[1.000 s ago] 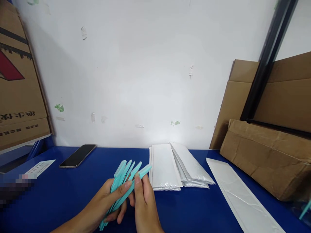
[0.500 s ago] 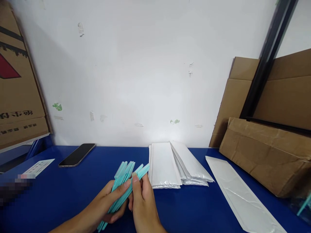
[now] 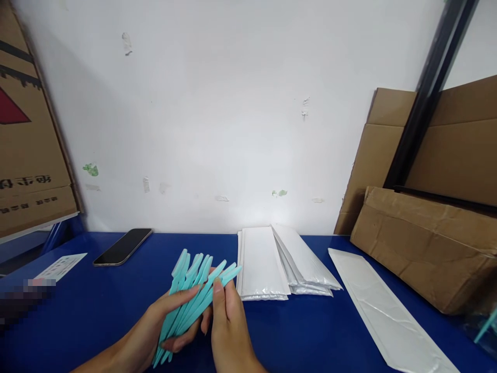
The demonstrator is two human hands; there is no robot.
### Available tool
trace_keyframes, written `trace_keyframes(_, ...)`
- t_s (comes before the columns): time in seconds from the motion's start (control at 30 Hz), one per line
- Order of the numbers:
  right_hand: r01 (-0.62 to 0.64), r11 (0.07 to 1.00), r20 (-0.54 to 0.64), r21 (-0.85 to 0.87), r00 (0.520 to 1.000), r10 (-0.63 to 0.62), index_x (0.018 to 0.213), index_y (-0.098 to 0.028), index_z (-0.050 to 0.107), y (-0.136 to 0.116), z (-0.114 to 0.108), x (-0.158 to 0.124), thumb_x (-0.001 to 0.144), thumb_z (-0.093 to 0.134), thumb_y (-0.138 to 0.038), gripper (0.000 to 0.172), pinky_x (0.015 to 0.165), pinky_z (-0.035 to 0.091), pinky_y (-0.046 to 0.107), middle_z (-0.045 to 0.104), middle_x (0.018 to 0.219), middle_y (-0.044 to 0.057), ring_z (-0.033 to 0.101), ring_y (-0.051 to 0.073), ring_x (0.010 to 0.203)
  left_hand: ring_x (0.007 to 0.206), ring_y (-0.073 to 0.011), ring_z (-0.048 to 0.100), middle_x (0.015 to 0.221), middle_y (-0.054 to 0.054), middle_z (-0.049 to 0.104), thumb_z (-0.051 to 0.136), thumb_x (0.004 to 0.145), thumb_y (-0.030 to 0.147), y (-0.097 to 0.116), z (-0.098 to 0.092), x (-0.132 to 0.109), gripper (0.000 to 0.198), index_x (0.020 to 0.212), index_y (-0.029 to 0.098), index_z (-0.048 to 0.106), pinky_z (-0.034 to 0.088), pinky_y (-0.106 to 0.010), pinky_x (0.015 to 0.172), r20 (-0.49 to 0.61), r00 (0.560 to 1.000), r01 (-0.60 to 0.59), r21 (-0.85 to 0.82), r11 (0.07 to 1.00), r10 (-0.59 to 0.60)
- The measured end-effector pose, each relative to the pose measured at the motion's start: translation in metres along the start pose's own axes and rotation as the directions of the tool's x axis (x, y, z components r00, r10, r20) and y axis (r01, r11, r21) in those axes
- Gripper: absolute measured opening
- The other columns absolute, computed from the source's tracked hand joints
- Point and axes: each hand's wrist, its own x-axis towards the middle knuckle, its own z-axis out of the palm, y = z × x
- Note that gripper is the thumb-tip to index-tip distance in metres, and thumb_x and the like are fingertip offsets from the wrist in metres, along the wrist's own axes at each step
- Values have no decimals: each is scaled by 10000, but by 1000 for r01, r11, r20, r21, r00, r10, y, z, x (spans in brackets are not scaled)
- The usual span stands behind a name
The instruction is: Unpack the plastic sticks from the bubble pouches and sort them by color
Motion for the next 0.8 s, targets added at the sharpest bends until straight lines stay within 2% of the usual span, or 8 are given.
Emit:
trace_keyframes(0.17,-170,974,-20,150,984,175,1108,-196,680,4,-2,3,776,683,-789,680,647,493,272,632,689,-14,599,183,657,360,-80,225,405,35,398,427,969,647,-2,-2,2,613,722,138,666,152,-242,410,30,999,25,-2,1000,-25)
trace_keyframes(0.27,-221,954,-36,203,972,233,1026,-152,690,-3,1,1,750,732,-763,672,610,499,288,631,618,-8,603,182,571,364,-84,234,402,34,367,402,974,612,-3,-2,1,612,668,137,637,150,-242,411,66,997,44,5,999,-44)
trace_keyframes(0.37,-228,957,-10,181,972,234,930,-141,687,-9,3,1,729,764,-747,642,608,514,299,595,526,-20,593,178,516,382,-89,249,426,26,365,379,973,550,-4,-3,0,576,644,139,612,154,-243,423,75,996,59,-7,998,-58)
trace_keyframes(0.47,-209,967,-12,149,977,213,874,-148,684,-5,4,4,686,790,-752,642,568,506,293,582,497,-28,572,167,472,389,-93,245,428,25,353,353,961,493,-6,-5,-2,539,654,136,616,159,-249,436,92,993,72,-28,997,-69)
trace_keyframes(0.63,-146,982,-9,116,989,148,926,-140,691,12,3,9,725,759,-752,648,497,470,279,605,526,-23,562,160,438,391,-99,255,436,6,379,350,933,470,-5,-6,-1,519,635,138,616,150,-265,442,94,992,88,-37,995,-84)
trace_keyframes(0.8,-144,986,-9,90,989,145,895,-151,668,5,4,8,724,762,-749,629,479,462,267,586,502,-33,555,152,417,384,-98,243,423,6,374,364,898,491,0,-3,-1,513,619,142,615,134,-276,444,83,991,105,-25,994,-103)
